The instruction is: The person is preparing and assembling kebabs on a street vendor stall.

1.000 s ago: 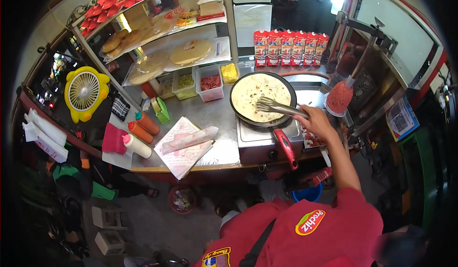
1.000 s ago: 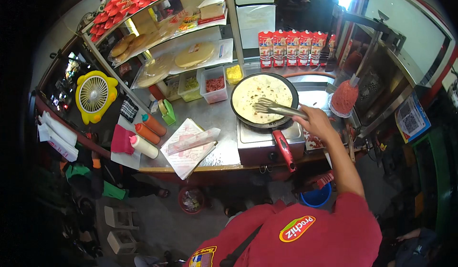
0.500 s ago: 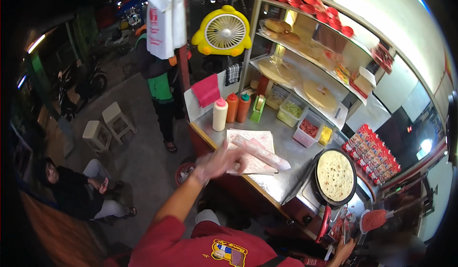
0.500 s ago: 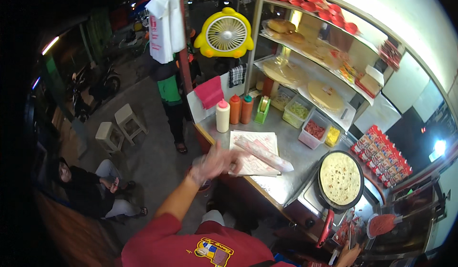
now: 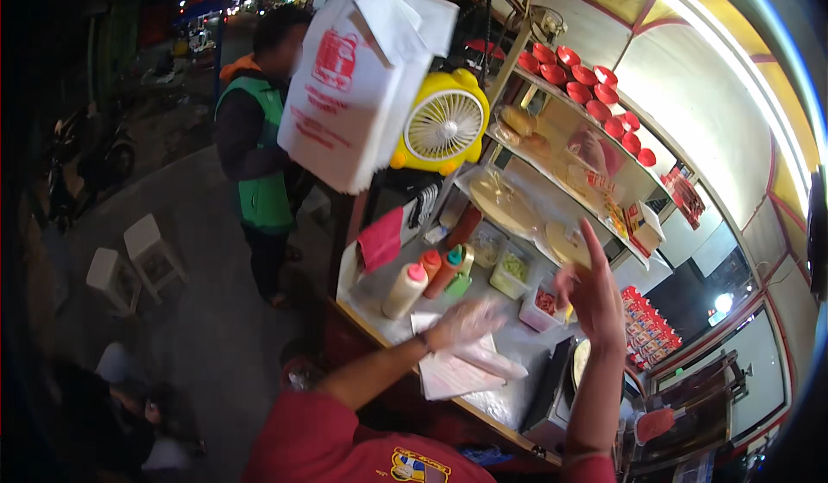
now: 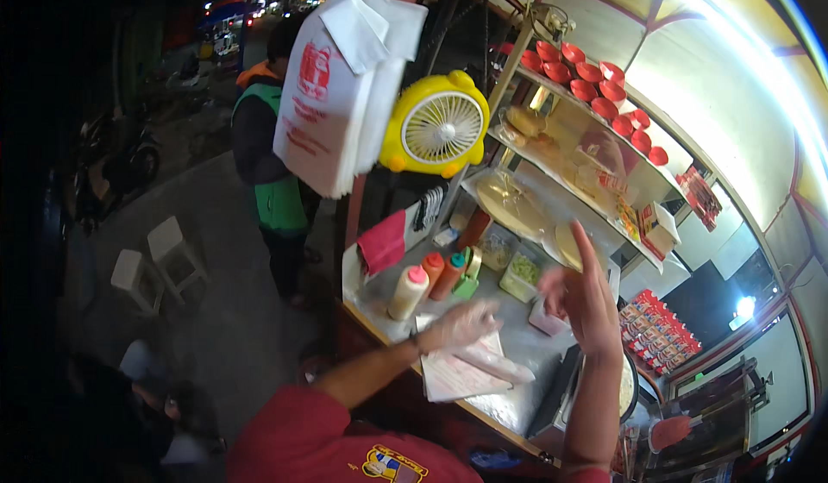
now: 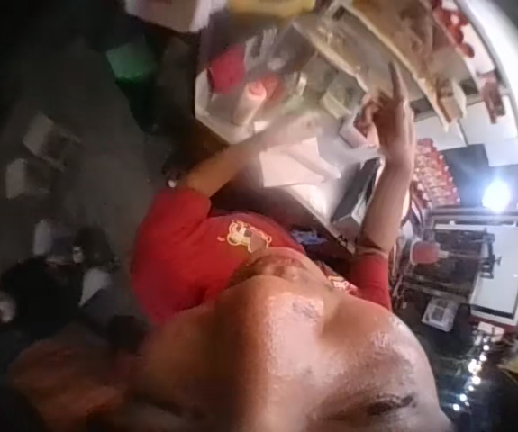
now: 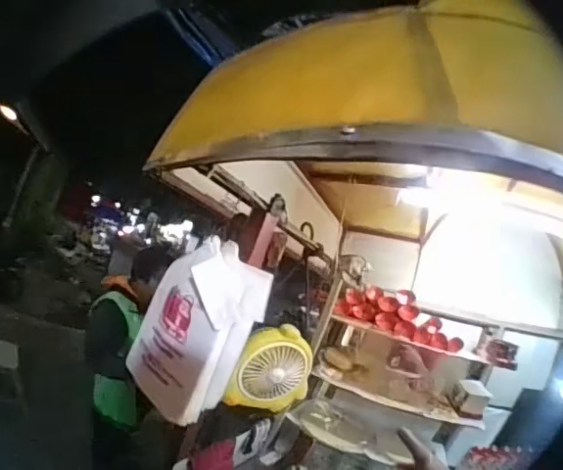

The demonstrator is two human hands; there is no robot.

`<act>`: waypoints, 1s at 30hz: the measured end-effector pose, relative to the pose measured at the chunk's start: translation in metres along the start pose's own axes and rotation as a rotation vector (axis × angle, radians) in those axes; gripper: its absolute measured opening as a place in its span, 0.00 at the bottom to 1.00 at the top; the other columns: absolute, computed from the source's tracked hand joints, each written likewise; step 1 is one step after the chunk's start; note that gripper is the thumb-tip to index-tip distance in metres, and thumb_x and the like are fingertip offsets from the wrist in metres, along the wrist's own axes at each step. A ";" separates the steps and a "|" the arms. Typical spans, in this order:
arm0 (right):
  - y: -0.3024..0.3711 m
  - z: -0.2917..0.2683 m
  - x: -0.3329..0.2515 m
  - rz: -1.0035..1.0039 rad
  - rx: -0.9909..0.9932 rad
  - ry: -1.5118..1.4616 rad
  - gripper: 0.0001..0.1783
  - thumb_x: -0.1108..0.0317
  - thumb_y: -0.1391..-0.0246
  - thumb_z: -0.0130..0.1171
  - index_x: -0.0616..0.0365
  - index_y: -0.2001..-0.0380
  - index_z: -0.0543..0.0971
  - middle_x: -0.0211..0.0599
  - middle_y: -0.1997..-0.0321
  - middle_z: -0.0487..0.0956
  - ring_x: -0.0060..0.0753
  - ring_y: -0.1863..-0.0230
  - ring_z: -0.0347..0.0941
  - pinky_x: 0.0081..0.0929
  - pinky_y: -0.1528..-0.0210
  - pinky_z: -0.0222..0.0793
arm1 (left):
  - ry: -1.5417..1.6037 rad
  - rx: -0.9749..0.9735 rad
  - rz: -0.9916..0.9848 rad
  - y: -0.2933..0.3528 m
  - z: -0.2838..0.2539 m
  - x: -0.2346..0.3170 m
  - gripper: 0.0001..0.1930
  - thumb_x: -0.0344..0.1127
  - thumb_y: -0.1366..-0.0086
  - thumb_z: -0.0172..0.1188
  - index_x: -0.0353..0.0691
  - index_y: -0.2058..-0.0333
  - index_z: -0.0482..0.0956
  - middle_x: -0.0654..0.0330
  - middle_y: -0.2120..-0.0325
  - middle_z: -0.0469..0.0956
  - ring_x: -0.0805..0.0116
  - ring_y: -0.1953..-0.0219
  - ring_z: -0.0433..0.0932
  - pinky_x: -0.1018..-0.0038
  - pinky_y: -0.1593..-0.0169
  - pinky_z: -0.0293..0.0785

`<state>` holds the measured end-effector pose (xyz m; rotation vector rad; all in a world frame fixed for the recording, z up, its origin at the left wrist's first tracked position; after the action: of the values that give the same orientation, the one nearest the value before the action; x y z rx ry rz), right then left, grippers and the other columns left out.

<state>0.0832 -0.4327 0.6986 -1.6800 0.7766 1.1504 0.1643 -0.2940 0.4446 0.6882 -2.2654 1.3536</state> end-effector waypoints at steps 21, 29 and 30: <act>-0.120 0.035 0.087 -0.010 0.146 0.093 0.53 0.26 0.38 0.52 0.56 0.25 0.60 0.29 0.72 0.75 0.20 0.79 0.67 0.18 0.76 0.65 | 0.491 -0.618 -0.610 0.208 -0.047 -0.046 0.19 0.50 0.27 0.60 0.36 0.57 0.83 0.62 0.72 0.80 0.73 0.71 0.77 0.69 0.65 0.75; 0.128 -0.088 0.130 -0.313 0.665 0.289 0.48 0.46 0.32 0.58 0.60 0.22 0.51 0.40 0.60 0.79 0.27 0.69 0.72 0.23 0.65 0.70 | 0.255 -0.567 -0.361 0.146 -0.020 -0.032 0.24 0.56 0.30 0.58 0.36 0.60 0.79 0.46 0.65 0.82 0.50 0.60 0.81 0.56 0.54 0.75; 0.135 -0.073 0.067 -0.560 0.771 0.293 0.55 0.40 0.36 0.59 0.62 0.21 0.47 0.44 0.62 0.79 0.37 0.66 0.74 0.31 0.64 0.74 | 0.122 -0.631 -0.084 0.149 0.000 -0.052 0.23 0.54 0.30 0.59 0.41 0.49 0.77 0.49 0.49 0.78 0.51 0.52 0.80 0.57 0.49 0.77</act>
<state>0.0158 -0.5503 0.5999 -1.2712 0.7282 0.1621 0.1164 -0.2228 0.3120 0.4550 -2.3387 0.5584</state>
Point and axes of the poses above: each hand's wrist, its own y-axis away from the middle knuckle, its own z-axis out of the palm, x = y × z, the point moved 3 cm from there along -y, towards the middle knuckle
